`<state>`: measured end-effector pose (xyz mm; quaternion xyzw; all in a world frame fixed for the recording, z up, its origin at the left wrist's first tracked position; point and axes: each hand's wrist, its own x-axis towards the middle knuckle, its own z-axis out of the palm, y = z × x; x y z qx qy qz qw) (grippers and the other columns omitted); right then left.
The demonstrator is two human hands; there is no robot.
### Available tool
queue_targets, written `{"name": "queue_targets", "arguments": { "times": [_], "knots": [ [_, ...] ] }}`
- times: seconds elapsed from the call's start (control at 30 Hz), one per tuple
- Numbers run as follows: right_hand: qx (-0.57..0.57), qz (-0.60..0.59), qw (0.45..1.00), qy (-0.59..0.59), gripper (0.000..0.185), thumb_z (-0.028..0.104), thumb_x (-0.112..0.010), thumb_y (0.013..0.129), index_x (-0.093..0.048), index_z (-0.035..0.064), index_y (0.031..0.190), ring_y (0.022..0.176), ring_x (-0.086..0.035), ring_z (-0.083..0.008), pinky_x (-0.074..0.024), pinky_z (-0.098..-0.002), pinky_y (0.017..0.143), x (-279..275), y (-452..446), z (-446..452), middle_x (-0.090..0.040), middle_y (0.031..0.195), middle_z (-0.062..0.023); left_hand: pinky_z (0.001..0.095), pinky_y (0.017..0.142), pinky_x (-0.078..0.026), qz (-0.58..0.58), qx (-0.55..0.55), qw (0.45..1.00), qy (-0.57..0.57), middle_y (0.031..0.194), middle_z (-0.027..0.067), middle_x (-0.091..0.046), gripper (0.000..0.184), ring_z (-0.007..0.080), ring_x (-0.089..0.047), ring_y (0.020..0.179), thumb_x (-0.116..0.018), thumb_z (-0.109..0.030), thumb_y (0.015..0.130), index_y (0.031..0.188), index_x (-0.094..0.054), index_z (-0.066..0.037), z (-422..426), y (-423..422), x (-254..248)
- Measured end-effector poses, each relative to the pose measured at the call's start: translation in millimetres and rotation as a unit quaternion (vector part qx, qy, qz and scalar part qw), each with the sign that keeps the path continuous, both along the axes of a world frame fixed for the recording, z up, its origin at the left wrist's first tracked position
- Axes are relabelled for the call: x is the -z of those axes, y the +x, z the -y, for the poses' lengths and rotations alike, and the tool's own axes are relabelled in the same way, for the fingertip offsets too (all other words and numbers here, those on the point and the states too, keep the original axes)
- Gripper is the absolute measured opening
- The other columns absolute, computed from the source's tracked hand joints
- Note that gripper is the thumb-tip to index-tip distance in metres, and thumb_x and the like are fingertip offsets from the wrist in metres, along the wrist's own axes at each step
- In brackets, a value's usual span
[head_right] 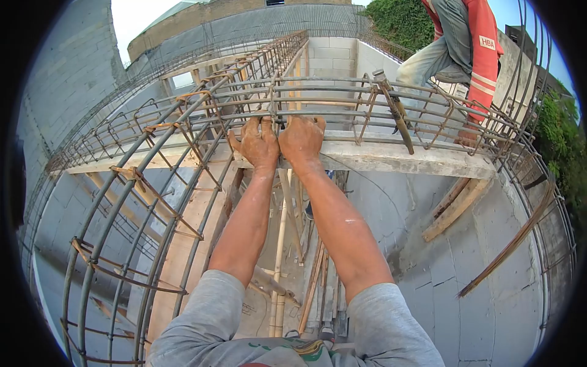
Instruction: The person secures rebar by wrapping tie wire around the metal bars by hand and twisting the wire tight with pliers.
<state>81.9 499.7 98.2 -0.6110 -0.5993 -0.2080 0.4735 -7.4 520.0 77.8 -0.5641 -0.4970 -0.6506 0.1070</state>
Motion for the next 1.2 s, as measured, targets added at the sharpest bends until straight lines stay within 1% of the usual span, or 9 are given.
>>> {"name": "queue_targets", "arguments": {
  "times": [0.2,0.3,0.43,0.7,0.8,0.9,1.0,1.1,1.2],
  "knots": [
    [-0.076,0.019,0.997,-0.024,0.019,0.013,-0.052,0.080,-0.070,0.0055,0.082,0.076,-0.065,-0.0368,-0.0389,-0.0451,0.093,-2.8,-2.4,1.8,-0.066,0.075,-0.0203,0.0542,0.109,-0.016,0.015,0.001,1.000,0.013,0.092,0.0045,-0.069,0.024,0.0206,-0.061,0.096,-0.059,-0.031,0.088,0.096,-0.070,-0.011,0.2,2.2,0.0],
    [-0.148,0.046,0.988,0.024,0.022,0.011,-0.050,0.079,-0.068,0.0042,0.090,0.076,-0.063,-0.0404,-0.0439,-0.0512,0.082,-0.5,5.1,3.3,-0.065,0.076,-0.0210,0.0530,0.109,-0.016,0.006,0.004,1.000,0.001,0.092,0.0058,-0.070,0.024,0.0216,-0.062,0.096,-0.058,-0.030,0.088,0.097,-0.070,-0.010,0.8,0.1,-0.4],
    [-0.145,0.048,0.982,-0.110,0.026,0.013,-0.050,0.082,-0.070,0.0087,0.099,0.081,-0.064,-0.0390,-0.0490,-0.0488,0.079,-8.5,13.6,5.4,-0.067,0.081,-0.0212,0.0484,0.109,-0.017,-0.004,0.037,0.999,-0.028,0.093,0.0113,-0.070,0.024,0.0264,-0.063,0.094,-0.056,-0.027,0.090,0.101,-0.067,-0.009,4.6,-0.6,-6.8],
    [-0.147,0.046,0.982,-0.110,0.030,0.019,-0.050,0.085,-0.069,0.0131,0.108,0.083,-0.064,-0.0385,-0.0499,-0.0493,0.077,-6.0,16.1,2.1,-0.067,0.085,-0.0193,0.0448,0.097,-0.037,-0.074,0.101,0.992,0.015,0.094,0.0152,-0.069,0.024,0.0318,-0.062,0.091,-0.053,-0.020,0.092,0.110,-0.064,-0.009,2.5,-10.4,-9.7],
    [-0.144,0.041,0.983,-0.109,0.030,0.020,-0.049,0.086,-0.069,0.0136,0.108,0.083,-0.064,-0.0386,-0.0499,-0.0491,0.077,-8.0,14.0,7.0,-0.067,0.084,-0.0194,0.0446,0.087,-0.044,-0.076,0.120,0.989,0.038,0.092,0.0157,-0.069,0.024,0.0324,-0.063,0.089,-0.053,-0.017,0.091,0.110,-0.064,-0.007,8.5,-13.1,-14.8],
    [-0.147,0.035,0.986,-0.065,0.022,0.019,-0.051,0.085,-0.068,0.0098,0.096,0.076,-0.062,-0.0409,-0.0472,-0.0518,0.069,-3.1,13.9,3.3,-0.065,0.080,-0.0195,0.0459,0.079,-0.046,-0.108,0.122,0.985,0.065,0.090,0.0172,-0.068,0.025,0.0352,-0.063,0.084,-0.053,-0.016,0.090,0.111,-0.064,-0.008,2.9,-16.8,-11.2],
    [-0.137,0.054,0.979,-0.142,0.026,0.019,-0.049,0.086,-0.069,0.0125,0.102,0.083,-0.063,-0.0394,-0.0493,-0.0502,0.077,-9.7,15.0,7.2,-0.067,0.085,-0.0192,0.0466,0.076,-0.047,-0.096,0.177,0.979,-0.020,0.090,0.0191,-0.067,0.028,0.0381,-0.063,0.082,-0.051,-0.015,0.090,0.116,-0.063,-0.014,7.1,-19.0,-17.6],
    [-0.146,0.045,0.982,-0.114,0.023,0.019,-0.049,0.086,-0.068,0.0118,0.098,0.083,-0.063,-0.0396,-0.0491,-0.0508,0.076,-7.2,14.8,5.2,-0.067,0.085,-0.0190,0.0462,0.075,-0.048,-0.146,0.185,0.966,-0.110,0.092,0.0182,-0.067,0.028,0.0371,-0.063,0.088,-0.052,-0.017,0.090,0.115,-0.064,-0.013,2.9,-23.5,-23.2],
    [-0.159,0.066,0.979,-0.107,0.022,0.018,-0.050,0.085,-0.068,0.0121,0.097,0.082,-0.063,-0.0398,-0.0490,-0.0512,0.075,-6.4,18.6,3.6,-0.067,0.085,-0.0189,0.0474,0.076,-0.048,-0.137,0.241,0.957,-0.080,0.092,0.0195,-0.066,0.030,0.0386,-0.062,0.090,-0.051,-0.017,0.090,0.117,-0.063,-0.019,4.7,-26.0,-27.6]
  ]
}}
